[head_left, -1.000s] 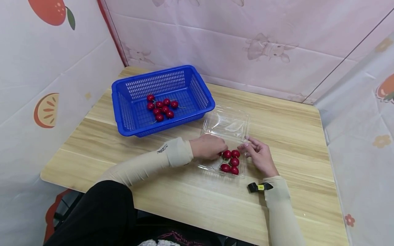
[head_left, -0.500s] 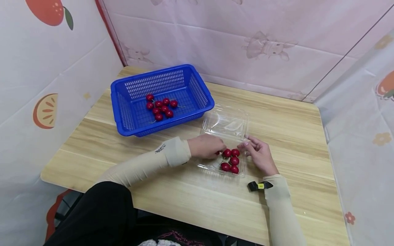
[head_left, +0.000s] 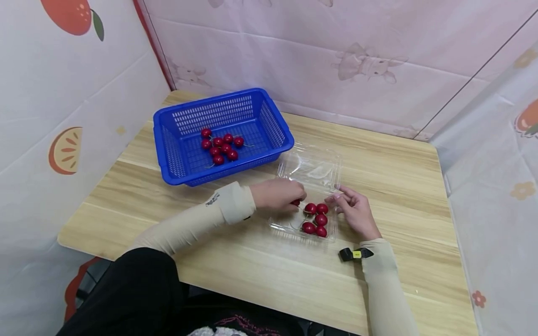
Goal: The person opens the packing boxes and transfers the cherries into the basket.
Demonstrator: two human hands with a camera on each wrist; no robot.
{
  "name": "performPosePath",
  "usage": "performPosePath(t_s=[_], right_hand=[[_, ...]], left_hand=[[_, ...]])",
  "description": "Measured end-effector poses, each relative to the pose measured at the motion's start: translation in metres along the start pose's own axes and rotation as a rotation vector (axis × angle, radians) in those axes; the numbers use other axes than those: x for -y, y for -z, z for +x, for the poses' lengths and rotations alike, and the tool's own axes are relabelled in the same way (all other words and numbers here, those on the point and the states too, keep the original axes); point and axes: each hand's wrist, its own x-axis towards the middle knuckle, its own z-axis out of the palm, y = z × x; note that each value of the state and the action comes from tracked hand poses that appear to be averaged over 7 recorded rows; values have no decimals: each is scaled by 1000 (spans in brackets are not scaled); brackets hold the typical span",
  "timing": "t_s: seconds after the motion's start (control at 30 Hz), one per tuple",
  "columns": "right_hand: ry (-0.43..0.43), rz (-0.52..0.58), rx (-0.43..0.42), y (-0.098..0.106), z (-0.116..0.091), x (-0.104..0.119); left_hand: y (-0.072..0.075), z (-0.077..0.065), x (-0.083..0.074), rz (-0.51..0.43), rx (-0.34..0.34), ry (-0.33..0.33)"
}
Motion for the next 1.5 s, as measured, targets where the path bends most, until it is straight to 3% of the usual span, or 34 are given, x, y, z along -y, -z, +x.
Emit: performPosePath(t_s=[0.53, 0.87, 1.27, 1.5], right_hand=[[-10, -15, -6, -1, -1, 2], [-7, -28, -3, -1, -1, 2], [-2, -62, 2, -3, -3, 6], [-3, -56, -6, -2, -3, 4]], left_hand=[[41, -21, 10, 26, -150, 35], [69, -37, 16, 8, -236, 134], [94, -60, 35, 64, -373, 221], [109, -73, 48, 36, -419, 305]])
